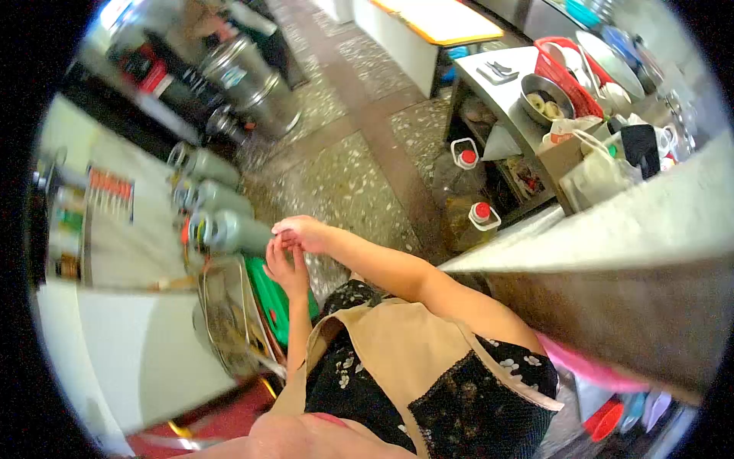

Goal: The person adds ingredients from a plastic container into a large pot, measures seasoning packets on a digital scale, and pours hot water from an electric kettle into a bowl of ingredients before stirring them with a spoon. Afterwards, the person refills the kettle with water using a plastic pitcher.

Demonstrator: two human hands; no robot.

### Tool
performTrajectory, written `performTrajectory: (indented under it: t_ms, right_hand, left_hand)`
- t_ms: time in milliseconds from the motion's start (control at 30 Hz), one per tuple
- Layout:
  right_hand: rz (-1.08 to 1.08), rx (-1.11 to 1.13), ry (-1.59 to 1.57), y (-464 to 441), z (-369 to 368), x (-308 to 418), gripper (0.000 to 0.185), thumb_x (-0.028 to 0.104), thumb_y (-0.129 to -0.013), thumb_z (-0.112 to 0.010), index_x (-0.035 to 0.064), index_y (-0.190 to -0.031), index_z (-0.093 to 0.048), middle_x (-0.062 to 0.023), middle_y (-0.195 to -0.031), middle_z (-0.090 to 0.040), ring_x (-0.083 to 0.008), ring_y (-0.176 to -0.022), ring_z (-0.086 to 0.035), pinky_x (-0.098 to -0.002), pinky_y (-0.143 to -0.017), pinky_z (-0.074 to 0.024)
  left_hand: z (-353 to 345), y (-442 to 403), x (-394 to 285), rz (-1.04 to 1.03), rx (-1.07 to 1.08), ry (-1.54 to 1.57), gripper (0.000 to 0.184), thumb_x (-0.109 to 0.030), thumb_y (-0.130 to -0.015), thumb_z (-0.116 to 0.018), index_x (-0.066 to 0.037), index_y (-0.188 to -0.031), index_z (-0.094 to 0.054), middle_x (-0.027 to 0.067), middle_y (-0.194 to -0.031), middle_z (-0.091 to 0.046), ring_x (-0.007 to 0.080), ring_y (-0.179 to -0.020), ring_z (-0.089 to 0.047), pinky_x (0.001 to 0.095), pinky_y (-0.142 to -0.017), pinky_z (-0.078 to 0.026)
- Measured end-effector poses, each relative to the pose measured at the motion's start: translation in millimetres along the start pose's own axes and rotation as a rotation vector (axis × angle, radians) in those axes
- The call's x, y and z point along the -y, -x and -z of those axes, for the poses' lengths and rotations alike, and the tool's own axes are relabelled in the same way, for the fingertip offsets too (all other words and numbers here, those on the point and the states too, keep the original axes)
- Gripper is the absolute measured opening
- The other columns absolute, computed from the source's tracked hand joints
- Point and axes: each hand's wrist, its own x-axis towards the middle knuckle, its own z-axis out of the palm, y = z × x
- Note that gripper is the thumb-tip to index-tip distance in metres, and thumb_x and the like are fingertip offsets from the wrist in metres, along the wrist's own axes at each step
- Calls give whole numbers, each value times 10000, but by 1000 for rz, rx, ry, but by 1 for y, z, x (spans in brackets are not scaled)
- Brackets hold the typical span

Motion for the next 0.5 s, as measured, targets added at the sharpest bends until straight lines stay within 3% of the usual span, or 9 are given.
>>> performTrajectory:
  t_ms: [33, 67, 133, 167, 233, 267, 333, 367, 500]
  right_hand:
    - [41, -72, 42, -28, 15, 19, 193, 169, -845, -550, 23, -969, -576, -102, -888, -620, -196, -824, -583, -317, -755, -454]
    - [83, -110, 8, -47, 41, 39, 193, 169, -845, -550, 23, -969, -576, -102, -888, -620, -196, -824, -583, -317, -755, -454]
    - [82, -307, -22, -67, 95, 91, 196, 177, -854, -542, 24, -974, -573, -101, -880, -613, -204, -824, -583, -314, -751, -449]
    - [104, -300, -101, -53, 124, 121, 212, 201, -858, -536, 35, -985, -570, -103, -896, -612, -207, -811, -581, -312, -732, -451]
    - [171, -577, -336, -27, 176, 156, 268, 243, -858, -519, 38, -1029, -543, -125, -959, -607, -215, -799, -575, -313, -691, -456]
    - [321, -651, -318, -12, 220, 177, 261, 232, -865, -498, 34, -1029, -539, -136, -992, -604, -209, -806, -575, -306, -690, -458]
    - [555, -909, -438, 47, 236, 203, 212, 194, -859, -490, 16, -965, -537, -129, -925, -605, -173, -725, -561, -287, -622, -461]
    - [640, -885, -514, 75, 272, 204, 210, 197, -841, -518, 18, -946, -548, -124, -919, -606, -175, -715, -560, -280, -610, -459]
    - [972, -1237, -654, 170, 300, 223, 203, 220, -823, -524, 44, -910, -576, -99, -822, -634, -172, -670, -567, -276, -581, -446]
  left_hand:
    - [-21, -30, 7, 130, 38, 122, 437, -358, -841, -539, -164, -1226, -465, 97, -1301, -422, 300, -1220, -369, 602, -968, -178]
    - [-50, -63, 10, 109, 144, 250, 458, -359, -845, -535, -146, -1241, -451, 88, -1307, -417, 293, -1212, -385, 601, -974, -181]
    - [-97, -120, 0, -59, 349, 196, 454, -317, -844, -531, -117, -1242, -447, 114, -1289, -423, 310, -1192, -400, 583, -993, -176]
    - [-121, -150, -14, -154, 454, 125, 449, -298, -840, -533, -112, -1240, -448, 124, -1278, -428, 315, -1183, -406, 576, -998, -176]
    - [-170, -203, -24, -325, 611, 194, 443, -280, -832, -540, -118, -1235, -454, 131, -1269, -434, 317, -1182, -407, 570, -1001, -176]
    - [-202, -235, -41, -478, 752, 235, 437, -262, -824, -546, -123, -1229, -460, 138, -1260, -440, 319, -1181, -408, 565, -1005, -176]
    - [-229, -282, -80, -602, 878, 297, 435, -256, -817, -553, -120, -1221, -465, 136, -1260, -440, 315, -1178, -411, 570, -999, -181]
    - [-246, -304, -105, -671, 957, 346, 433, -250, -810, -559, -118, -1213, -471, 134, -1261, -439, 312, -1175, -415, 575, -994, -186]
    - [-325, -366, -179, -871, 983, 429, 417, -233, -802, -575, -84, -1182, -489, 142, -1227, -470, 321, -1144, -443, 517, -981, -264]
